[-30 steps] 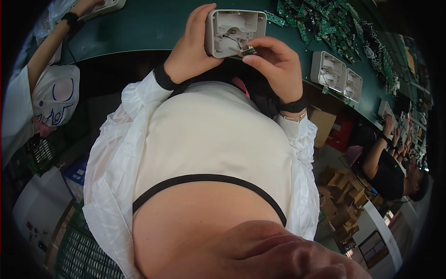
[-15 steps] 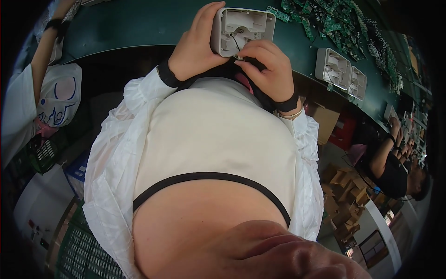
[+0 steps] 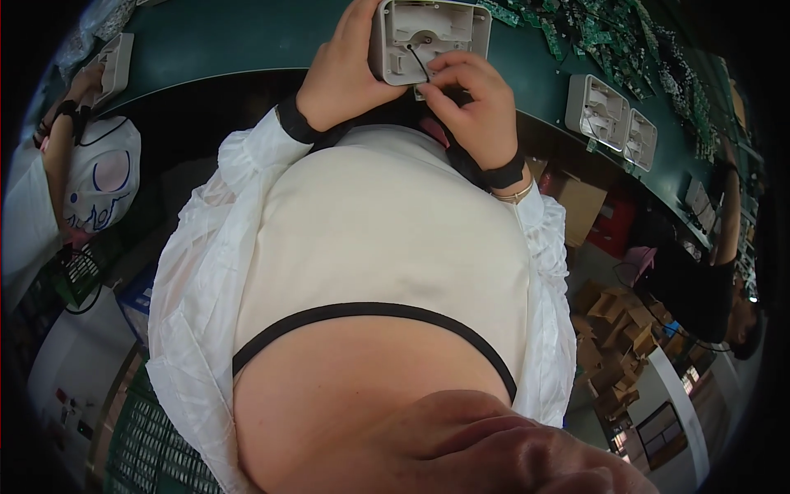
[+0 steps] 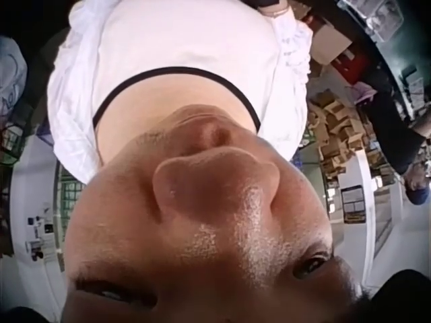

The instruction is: The person picks up a plastic housing and a circuit board, inserts the board into the housing, and connects a wire to it. They then place the assembled unit on the workbench and repeat the process with another unit.

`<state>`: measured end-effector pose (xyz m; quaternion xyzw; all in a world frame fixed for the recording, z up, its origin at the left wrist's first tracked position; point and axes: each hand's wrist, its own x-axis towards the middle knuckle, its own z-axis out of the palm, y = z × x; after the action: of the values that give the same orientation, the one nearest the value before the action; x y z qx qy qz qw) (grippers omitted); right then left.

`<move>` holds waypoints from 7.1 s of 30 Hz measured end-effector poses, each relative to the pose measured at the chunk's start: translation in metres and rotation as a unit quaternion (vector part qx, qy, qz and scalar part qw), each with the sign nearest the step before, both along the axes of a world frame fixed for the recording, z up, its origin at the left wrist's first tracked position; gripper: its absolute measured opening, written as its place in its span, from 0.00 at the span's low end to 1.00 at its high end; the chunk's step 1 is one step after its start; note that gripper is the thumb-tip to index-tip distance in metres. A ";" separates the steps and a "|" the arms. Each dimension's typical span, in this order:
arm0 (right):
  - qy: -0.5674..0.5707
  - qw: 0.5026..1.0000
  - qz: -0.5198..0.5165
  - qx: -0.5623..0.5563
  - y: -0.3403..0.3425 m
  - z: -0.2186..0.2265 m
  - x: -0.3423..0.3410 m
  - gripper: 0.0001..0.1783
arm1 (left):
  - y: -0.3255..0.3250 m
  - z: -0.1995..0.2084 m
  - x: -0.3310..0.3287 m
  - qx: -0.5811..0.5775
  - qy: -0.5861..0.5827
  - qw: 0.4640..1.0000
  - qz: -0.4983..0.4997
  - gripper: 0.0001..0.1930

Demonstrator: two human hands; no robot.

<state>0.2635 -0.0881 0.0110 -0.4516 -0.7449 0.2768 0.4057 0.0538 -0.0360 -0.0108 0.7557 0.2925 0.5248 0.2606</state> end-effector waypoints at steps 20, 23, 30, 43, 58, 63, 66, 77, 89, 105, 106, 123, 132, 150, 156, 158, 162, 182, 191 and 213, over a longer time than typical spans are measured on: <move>-0.222 0.968 -0.020 0.119 -0.036 0.034 0.070 0.09 | -0.023 0.024 0.004 -0.275 0.072 0.951 -0.121 0.56; -0.232 0.967 -0.062 0.089 -0.048 0.038 0.097 0.08 | -0.018 0.030 -0.002 -0.257 0.099 0.954 -0.120 0.55; -0.272 0.954 -0.110 0.063 -0.049 0.039 0.107 0.08 | -0.013 0.033 -0.018 -0.229 0.107 0.959 -0.130 0.52; -0.386 0.878 -0.280 0.038 -0.054 0.031 0.245 0.09 | -0.007 0.036 -0.040 -0.255 0.130 0.949 -0.128 0.47; -0.449 0.796 -0.405 0.007 -0.078 -0.006 0.413 0.13 | 0.047 0.073 -0.022 0.080 0.312 0.941 0.107 0.36; -0.416 0.799 -0.415 0.128 -0.074 -0.001 0.360 0.12 | 0.071 0.079 -0.011 0.134 0.363 0.888 0.247 0.25; -0.352 0.845 -0.376 0.144 -0.059 0.011 0.309 0.11 | 0.099 0.075 -0.016 0.123 0.365 0.882 0.272 0.20; -0.089 0.948 -0.284 -0.113 0.013 0.000 0.229 0.16 | 0.100 0.062 -0.025 0.140 0.353 0.905 0.192 0.19; -0.030 0.958 -0.214 -0.191 0.107 -0.052 0.203 0.20 | 0.010 0.039 -0.028 0.179 0.389 0.901 -0.070 0.15; 0.601 0.540 0.134 -0.574 0.133 0.043 0.223 0.13 | 0.015 0.011 -0.044 0.142 0.425 0.894 -0.018 0.19; 0.599 0.540 0.133 -0.576 0.133 0.048 0.224 0.13 | 0.013 0.012 -0.043 0.123 0.423 0.898 -0.025 0.19; 0.800 0.443 0.146 -0.378 0.132 0.076 0.205 0.06 | 0.010 -0.007 -0.021 -0.065 0.321 0.945 -0.009 0.59; 0.773 0.510 0.203 -0.318 0.104 0.096 0.180 0.09 | 0.006 0.002 -0.017 -0.135 0.231 0.964 0.007 0.59; 0.234 0.964 -0.031 -0.125 0.017 -0.005 0.008 0.07 | -0.007 0.020 -0.005 -0.136 0.158 0.978 -0.025 0.52; 0.150 0.981 -0.063 -0.110 0.016 0.003 0.002 0.06 | -0.010 0.021 -0.003 -0.125 0.153 0.980 -0.027 0.52; 0.129 0.984 -0.075 -0.102 0.016 0.003 0.000 0.07 | -0.011 0.021 -0.002 -0.132 0.148 0.980 -0.029 0.52; -0.008 0.993 -0.115 0.034 0.018 -0.001 0.002 0.08 | -0.014 0.018 0.000 -0.156 0.126 0.979 -0.035 0.52; -0.065 0.971 -0.223 0.059 0.021 0.009 0.023 0.18 | -0.012 0.024 -0.005 -0.213 0.129 0.967 -0.056 0.51; 0.256 0.951 -0.175 -0.005 0.020 -0.006 0.026 0.26 | -0.012 0.024 -0.004 -0.206 0.135 0.968 -0.056 0.51; 0.390 0.843 0.027 -0.369 0.022 0.002 0.074 0.21 | -0.014 0.023 -0.009 -0.244 0.158 0.957 -0.021 0.55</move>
<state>0.3376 -0.0659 0.0129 -0.4025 -0.3800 0.6952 0.4586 0.0451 -0.0503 0.0125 0.7488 0.4328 0.3054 0.3984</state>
